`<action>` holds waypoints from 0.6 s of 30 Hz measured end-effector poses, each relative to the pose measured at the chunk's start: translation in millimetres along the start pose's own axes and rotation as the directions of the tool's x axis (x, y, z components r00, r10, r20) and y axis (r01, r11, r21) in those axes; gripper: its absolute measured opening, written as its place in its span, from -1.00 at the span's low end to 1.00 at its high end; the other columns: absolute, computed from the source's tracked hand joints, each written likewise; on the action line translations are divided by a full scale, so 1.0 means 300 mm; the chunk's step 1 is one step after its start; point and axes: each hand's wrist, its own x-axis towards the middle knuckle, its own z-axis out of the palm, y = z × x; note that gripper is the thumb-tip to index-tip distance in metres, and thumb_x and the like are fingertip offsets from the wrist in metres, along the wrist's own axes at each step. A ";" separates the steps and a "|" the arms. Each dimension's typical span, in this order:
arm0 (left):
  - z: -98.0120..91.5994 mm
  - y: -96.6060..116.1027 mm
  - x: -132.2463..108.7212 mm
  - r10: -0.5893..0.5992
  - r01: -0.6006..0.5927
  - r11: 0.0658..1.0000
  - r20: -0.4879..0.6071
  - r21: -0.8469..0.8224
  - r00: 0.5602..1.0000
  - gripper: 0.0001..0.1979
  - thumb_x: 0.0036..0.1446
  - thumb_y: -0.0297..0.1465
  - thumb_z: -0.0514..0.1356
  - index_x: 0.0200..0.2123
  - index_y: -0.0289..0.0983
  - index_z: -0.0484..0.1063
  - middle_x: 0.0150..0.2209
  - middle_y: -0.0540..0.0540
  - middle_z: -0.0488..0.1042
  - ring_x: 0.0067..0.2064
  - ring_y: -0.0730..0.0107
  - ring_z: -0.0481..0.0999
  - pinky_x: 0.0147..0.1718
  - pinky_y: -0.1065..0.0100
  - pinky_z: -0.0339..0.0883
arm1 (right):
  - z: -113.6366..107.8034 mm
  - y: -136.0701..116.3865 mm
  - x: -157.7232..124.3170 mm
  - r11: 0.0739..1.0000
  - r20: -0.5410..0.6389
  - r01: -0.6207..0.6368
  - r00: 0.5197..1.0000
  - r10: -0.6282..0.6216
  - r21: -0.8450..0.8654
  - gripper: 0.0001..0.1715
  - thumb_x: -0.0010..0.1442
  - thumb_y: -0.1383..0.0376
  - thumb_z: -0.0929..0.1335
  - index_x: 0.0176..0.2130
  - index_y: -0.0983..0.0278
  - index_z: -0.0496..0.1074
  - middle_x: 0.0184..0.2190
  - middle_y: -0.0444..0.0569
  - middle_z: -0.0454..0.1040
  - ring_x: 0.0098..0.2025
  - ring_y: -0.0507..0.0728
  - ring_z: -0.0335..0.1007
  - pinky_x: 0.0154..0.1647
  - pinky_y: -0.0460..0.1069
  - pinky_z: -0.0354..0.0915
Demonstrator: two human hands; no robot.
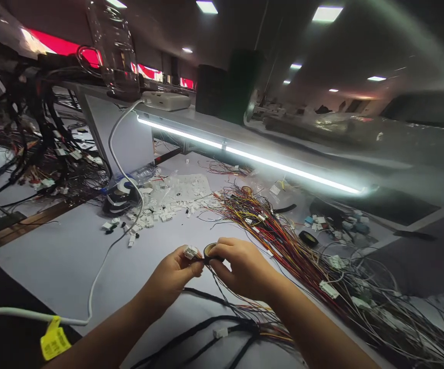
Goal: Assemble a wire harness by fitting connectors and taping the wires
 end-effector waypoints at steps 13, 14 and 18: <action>0.002 0.032 -0.002 0.244 -0.237 0.969 -0.113 0.077 0.963 -0.85 0.02 -0.30 0.34 -0.30 -0.17 0.57 -0.09 -0.15 0.46 -0.05 0.11 0.40 -0.08 0.26 0.27 | 0.156 -0.037 0.066 0.456 0.104 -0.412 0.821 0.562 0.789 -0.47 0.09 0.25 0.36 0.06 0.18 0.22 0.02 0.00 0.28 -0.48 -0.07 0.35 -0.51 -0.12 0.28; 0.003 0.028 0.004 0.161 -0.163 0.986 -0.088 -0.021 0.983 -0.82 0.05 -0.25 0.32 -0.28 -0.19 0.55 -0.13 -0.14 0.49 -0.08 0.14 0.42 -0.11 0.26 0.29 | 0.167 -0.040 0.052 0.452 0.125 -0.425 0.822 0.555 0.785 -0.50 0.15 0.21 0.33 0.08 0.16 0.20 0.00 0.00 0.29 -0.54 -0.09 0.33 -0.57 -0.13 0.24; 0.001 -0.011 0.028 -0.061 0.047 0.958 -0.041 -0.284 0.997 -0.78 0.10 -0.19 0.28 -0.32 -0.24 0.50 -0.37 -0.02 0.47 -0.31 0.37 0.42 -0.29 0.40 0.29 | 0.178 -0.029 -0.021 0.587 0.129 -0.465 0.843 0.522 0.663 -0.66 0.32 0.16 0.19 0.04 0.19 0.28 -0.41 -0.16 0.41 -0.64 -0.07 0.17 -0.63 -0.14 0.08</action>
